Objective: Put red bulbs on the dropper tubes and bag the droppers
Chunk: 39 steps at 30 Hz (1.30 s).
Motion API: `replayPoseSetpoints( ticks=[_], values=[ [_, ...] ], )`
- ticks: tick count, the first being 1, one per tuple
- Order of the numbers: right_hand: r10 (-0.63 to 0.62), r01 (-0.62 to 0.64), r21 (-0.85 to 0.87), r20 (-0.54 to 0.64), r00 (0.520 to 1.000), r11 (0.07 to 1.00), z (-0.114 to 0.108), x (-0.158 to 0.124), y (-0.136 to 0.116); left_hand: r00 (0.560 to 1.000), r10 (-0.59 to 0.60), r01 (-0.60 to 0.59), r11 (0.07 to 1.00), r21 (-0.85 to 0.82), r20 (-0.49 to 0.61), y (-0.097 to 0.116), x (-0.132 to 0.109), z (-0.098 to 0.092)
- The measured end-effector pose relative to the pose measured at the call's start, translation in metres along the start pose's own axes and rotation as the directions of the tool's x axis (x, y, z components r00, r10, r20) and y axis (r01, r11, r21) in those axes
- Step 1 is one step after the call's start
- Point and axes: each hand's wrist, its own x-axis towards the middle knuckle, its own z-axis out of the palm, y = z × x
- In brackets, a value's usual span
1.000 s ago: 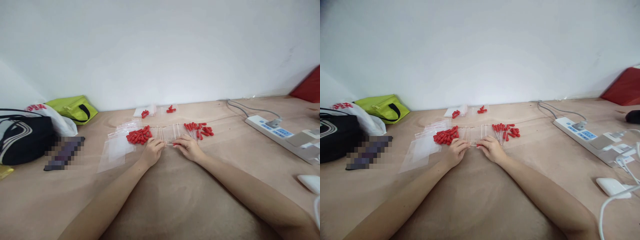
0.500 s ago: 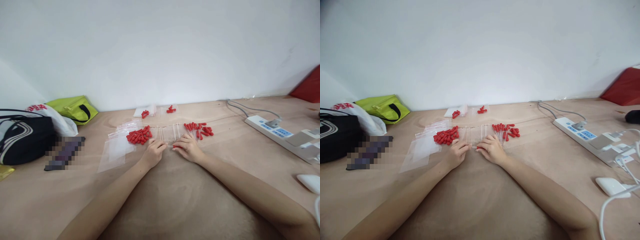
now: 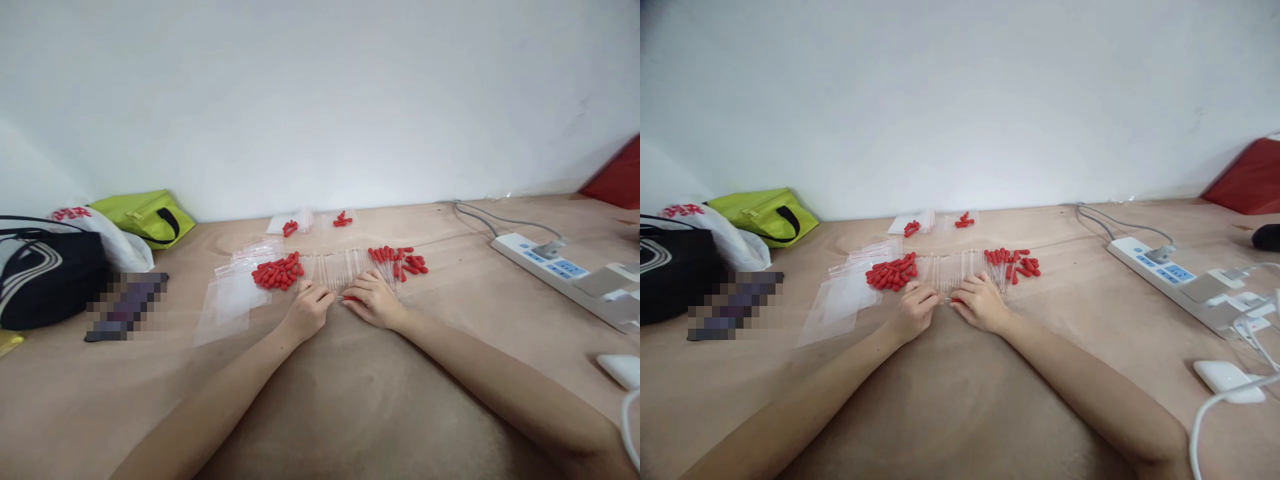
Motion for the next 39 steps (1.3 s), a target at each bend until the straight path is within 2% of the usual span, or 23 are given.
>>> replayPoseSetpoints(
  ticks=[6, 8, 10, 12, 15, 17, 20, 22, 24, 26, 28, 31, 33, 36, 39],
  values=[
    [0.007, -0.007, 0.023, -0.002, 1.000, 1.000, 0.000, 0.001, 0.000, 1.000, -0.002, 0.001, 1.000, -0.030, -0.029, 0.000, 0.000, 0.001],
    [0.034, -0.030, 0.092, -0.033, 0.999, 0.995, -0.001, 0.002, 0.002, 0.997, -0.043, 0.038, 0.997, -0.066, -0.066, 0.001, 0.001, 0.002],
    [0.104, -0.080, 0.237, -0.090, 0.990, 0.968, -0.001, 0.006, 0.002, 0.986, -0.127, 0.114, 0.986, -0.121, -0.110, 0.002, 0.003, 0.002],
    [0.251, -0.163, 0.427, -0.157, 0.955, 0.889, 0.000, 0.009, 0.000, 0.968, -0.206, 0.181, 0.968, -0.174, -0.143, 0.003, 0.005, 0.001],
    [0.492, -0.257, 0.678, -0.176, 0.853, 0.689, 0.004, 0.014, -0.007, 0.963, -0.231, 0.198, 0.957, -0.212, -0.140, 0.003, 0.006, -0.001],
    [0.567, -0.260, 0.773, -0.151, 0.810, 0.579, 0.006, 0.017, -0.010, 0.974, -0.204, 0.179, 0.961, -0.209, -0.101, 0.003, 0.005, -0.003],
    [0.605, -0.265, 0.806, -0.140, 0.784, 0.529, -0.002, 0.022, 0.001, 0.983, -0.185, 0.182, 0.973, -0.144, -0.010, 0.002, 0.004, -0.005],
    [0.641, -0.321, 0.773, -0.141, 0.754, 0.548, -0.014, 0.024, 0.019, 0.974, -0.219, 0.223, 0.973, -0.065, 0.060, 0.001, 0.003, -0.005],
    [0.709, -0.435, 0.698, -0.148, 0.689, 0.569, -0.029, 0.023, 0.042, 0.952, -0.275, 0.276, 0.961, 0.010, 0.132, 0.000, 0.002, -0.004],
    [0.775, -0.603, 0.550, -0.135, 0.618, 0.577, -0.044, 0.019, 0.064, 0.928, -0.315, 0.311, 0.949, 0.051, 0.196, 0.000, 0.001, -0.003],
    [0.801, -0.743, 0.318, -0.113, 0.587, 0.589, -0.054, 0.013, 0.080, 0.910, -0.326, 0.323, 0.945, 0.058, 0.255, 0.000, 0.001, -0.001],
    [0.802, -0.804, 0.012, -0.086, 0.592, 0.595, -0.058, 0.006, 0.091, 0.895, -0.326, 0.327, 0.944, 0.050, 0.304, -0.001, 0.000, 0.001],
    [0.790, -0.792, -0.103, -0.067, 0.609, 0.602, -0.054, 0.003, 0.092, 0.890, -0.333, 0.335, 0.941, 0.050, 0.312, -0.001, 0.000, 0.001],
    [0.771, -0.770, -0.169, -0.071, 0.633, 0.616, -0.046, 0.002, 0.092, 0.886, -0.336, 0.341, 0.939, 0.044, 0.318, -0.001, 0.000, 0.001],
    [0.769, -0.768, -0.169, -0.080, 0.635, 0.617, -0.040, 0.001, 0.090, 0.883, -0.339, 0.346, 0.937, 0.040, 0.325, -0.001, 0.000, 0.000]
  ],
)
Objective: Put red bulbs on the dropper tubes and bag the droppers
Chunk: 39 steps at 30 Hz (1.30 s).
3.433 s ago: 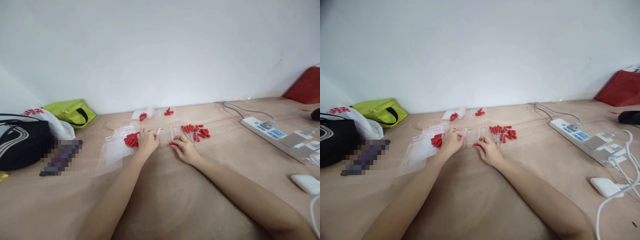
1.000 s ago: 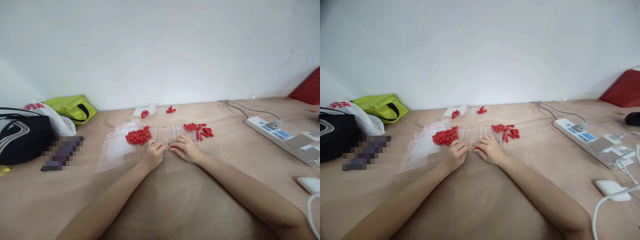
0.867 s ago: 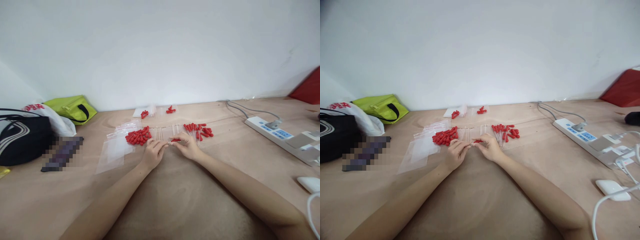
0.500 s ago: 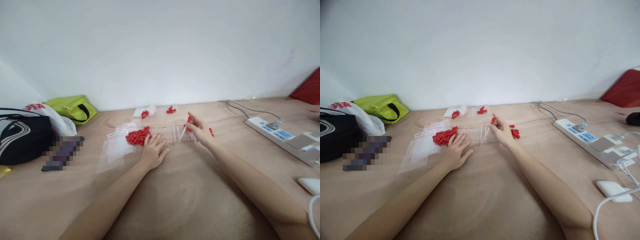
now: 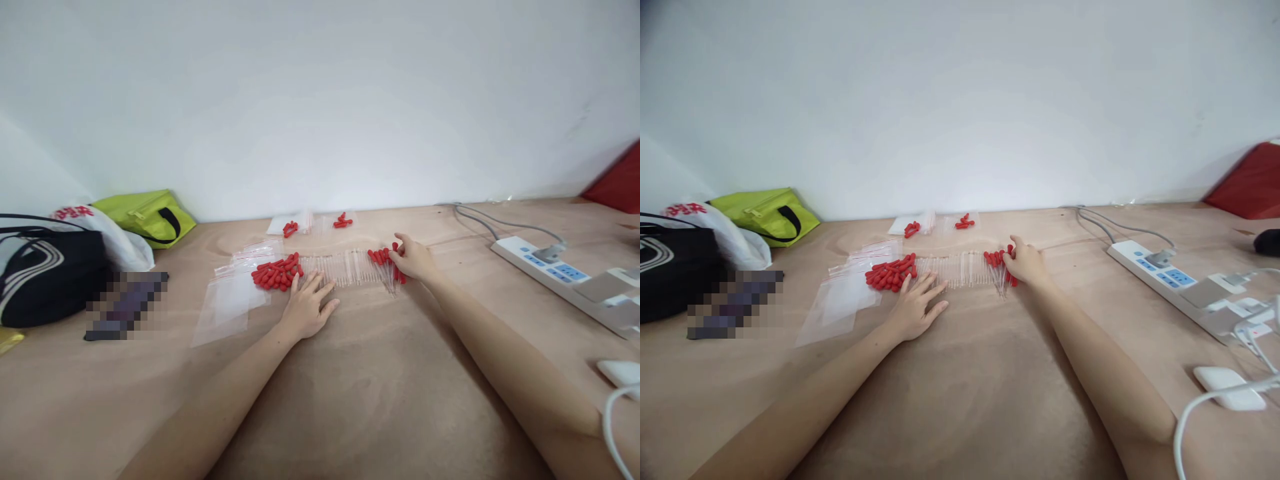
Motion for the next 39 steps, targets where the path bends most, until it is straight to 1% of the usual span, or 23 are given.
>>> replayPoseSetpoints(
  ticks=[3, 6, 9, 11, 13, 15, 19, 22, 26, 28, 30, 32, 35, 37, 39],
  values=[
    [-0.006, 0.006, 0.000, 0.003, 1.000, 1.000, 0.001, -0.002, -0.001, 1.000, -0.005, 0.005, 1.000, -0.004, 0.009, 0.001, 0.000, -0.001],
    [-0.014, 0.014, 0.029, -0.022, 1.000, 0.999, -0.003, 0.000, 0.001, 1.000, -0.012, 0.012, 1.000, -0.012, 0.020, 0.001, 0.000, -0.001],
    [0.021, -0.019, 0.031, -0.062, 0.998, 0.999, -0.012, 0.006, 0.012, 1.000, -0.017, 0.018, 1.000, -0.017, 0.016, 0.001, 0.000, -0.001],
    [0.053, -0.055, -0.020, -0.066, 0.996, 0.998, -0.018, 0.011, 0.021, 1.000, -0.019, 0.019, 1.000, -0.020, 0.013, 0.001, -0.001, 0.000],
    [0.066, -0.070, -0.092, -0.044, 0.997, 0.993, -0.021, 0.013, 0.029, 1.000, -0.023, 0.024, 0.999, -0.021, 0.021, 0.001, -0.001, 0.000],
    [0.056, -0.057, -0.157, -0.010, 0.998, 0.986, -0.021, 0.015, 0.035, 0.999, -0.030, 0.030, 0.999, -0.023, 0.034, 0.001, 0.000, -0.001],
    [0.042, -0.028, -0.219, 0.062, 0.997, 0.975, -0.014, 0.014, 0.040, 0.997, -0.047, 0.049, 0.998, -0.027, 0.058, 0.002, 0.000, -0.003],
    [0.060, -0.038, -0.208, 0.098, 0.993, 0.977, -0.009, 0.014, 0.041, 0.995, -0.060, 0.062, 0.998, -0.026, 0.074, 0.003, 0.000, -0.004],
    [0.127, -0.113, -0.139, 0.099, 0.987, 0.984, -0.007, 0.015, 0.039, 0.995, -0.064, 0.066, 0.997, -0.026, 0.079, 0.004, 0.000, -0.004],
    [0.149, -0.140, -0.103, 0.092, 0.985, 0.985, -0.007, 0.014, 0.037, 0.996, -0.064, 0.066, 0.998, -0.025, 0.054, 0.006, 0.000, -0.004],
    [0.156, -0.150, -0.082, 0.077, 0.985, 0.985, -0.006, 0.014, 0.036, 0.995, -0.095, 0.095, 0.995, -0.012, -0.014, 0.007, 0.000, -0.005],
    [0.163, -0.157, -0.087, 0.064, 0.985, 0.984, -0.005, 0.013, 0.034, 0.979, -0.170, 0.173, 0.985, 0.017, -0.112, 0.008, 0.002, -0.005],
    [0.157, -0.150, -0.115, 0.057, 0.986, 0.982, -0.004, 0.013, 0.034, 0.920, -0.313, 0.337, 0.939, 0.065, -0.235, 0.005, 0.011, -0.004],
    [0.146, -0.140, -0.127, 0.038, 0.989, 0.982, -0.004, 0.013, 0.033, 0.874, -0.399, 0.435, 0.897, 0.080, -0.279, 0.002, 0.020, -0.003],
    [0.135, -0.134, -0.131, 0.004, 0.991, 0.982, -0.004, 0.012, 0.033, 0.839, -0.457, 0.499, 0.863, 0.080, -0.295, 0.000, 0.029, -0.001]
  ],
)
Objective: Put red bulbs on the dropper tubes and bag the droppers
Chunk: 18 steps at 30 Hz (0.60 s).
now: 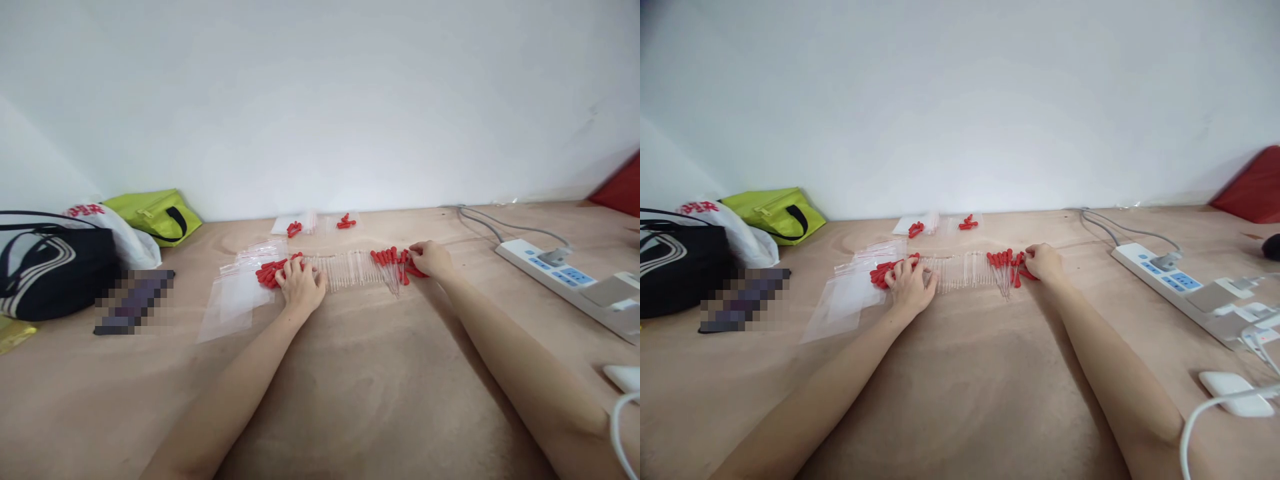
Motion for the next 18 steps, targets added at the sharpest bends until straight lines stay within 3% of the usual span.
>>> replayPoseSetpoints(
  ticks=[7, 13, 18],
  values=[
    [-0.039, 0.066, 0.109, -0.234, 0.971, 0.992, -0.004, -0.001, -0.006, 0.999, 0.007, -0.014, 0.989, 0.146, 0.047, 0.013, 0.011, 0.002],
    [-0.195, 0.327, 0.310, -0.390, 0.900, 0.893, -0.006, -0.011, -0.032, 0.989, -0.033, -0.003, 0.970, 0.243, 0.147, 0.018, 0.016, 0.004],
    [-0.442, 0.568, 0.355, -0.377, 0.814, 0.743, 0.006, -0.046, -0.069, 0.982, -0.048, 0.004, 0.972, 0.233, 0.184, 0.019, 0.019, 0.005]
  ],
)
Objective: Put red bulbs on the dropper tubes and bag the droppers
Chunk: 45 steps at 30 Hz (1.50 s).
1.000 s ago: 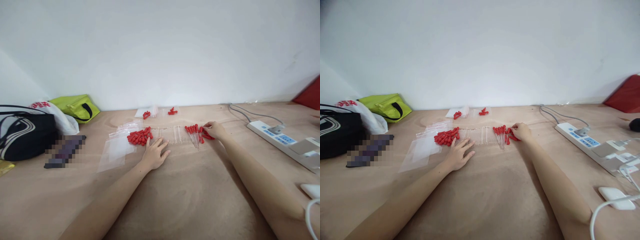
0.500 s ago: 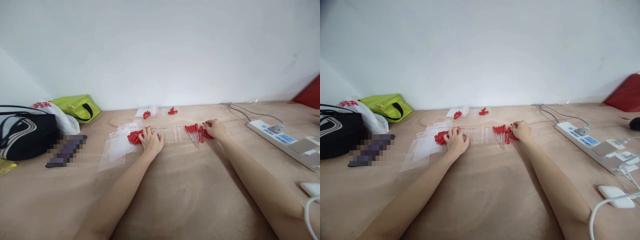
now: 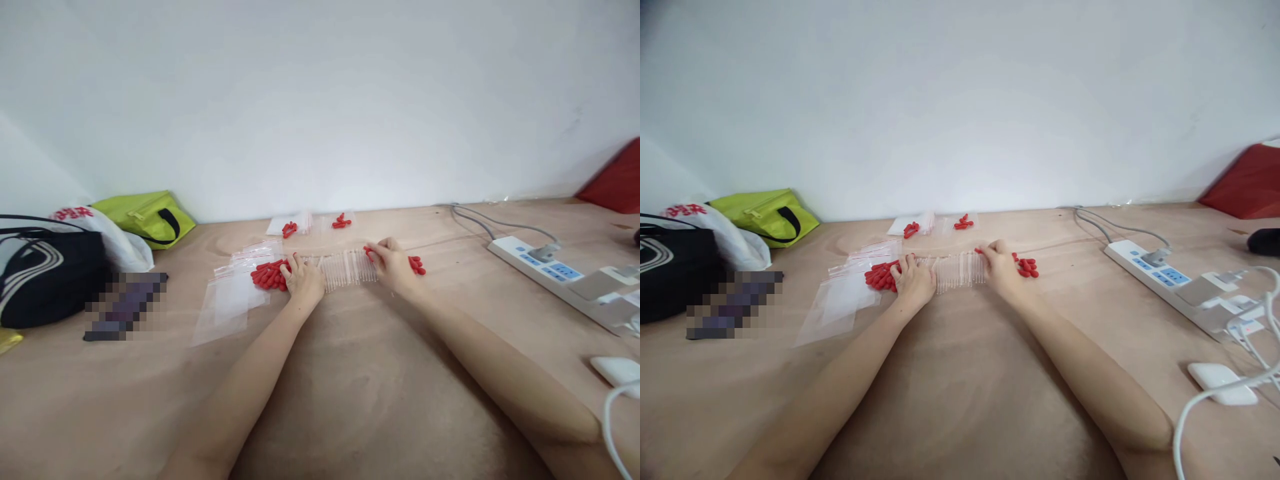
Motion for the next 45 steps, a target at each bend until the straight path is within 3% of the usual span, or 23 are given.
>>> replayPoseSetpoints(
  ticks=[4, 7, 12, 14, 21, 37, 45],
  values=[
    [-0.109, 0.106, 0.034, 0.098, 0.989, 0.994, 0.017, -0.025, -0.032, 0.993, 0.046, -0.059, 0.990, -0.127, -0.108, -0.004, -0.002, -0.006],
    [-0.103, 0.100, 0.029, 0.154, 0.983, 0.995, 0.020, -0.037, -0.043, 0.967, 0.163, -0.217, 0.928, -0.304, -0.194, -0.017, -0.012, -0.007],
    [-0.078, 0.065, 0.074, 0.183, 0.980, 0.995, 0.018, -0.041, -0.041, 0.854, 0.354, -0.494, 0.781, -0.383, -0.381, -0.047, -0.039, 0.003],
    [-0.088, 0.071, 0.093, 0.188, 0.978, 0.993, 0.018, -0.042, -0.039, 0.822, 0.410, -0.554, 0.736, -0.389, -0.395, -0.054, -0.045, 0.005],
    [-0.185, 0.154, 0.141, 0.238, 0.954, 0.978, 0.017, -0.043, -0.044, 0.836, 0.442, -0.547, 0.718, -0.431, -0.325, -0.052, -0.044, 0.001],
    [-0.169, 0.104, 0.381, 0.142, 0.975, 0.919, 0.017, -0.043, -0.041, 0.766, 0.536, -0.643, 0.630, -0.435, -0.355, -0.055, -0.042, 0.010],
    [-0.229, 0.169, 0.350, 0.136, 0.964, 0.921, 0.015, -0.045, -0.040, 0.753, 0.590, -0.658, 0.655, -0.372, -0.292, -0.056, -0.043, 0.002]
  ],
)
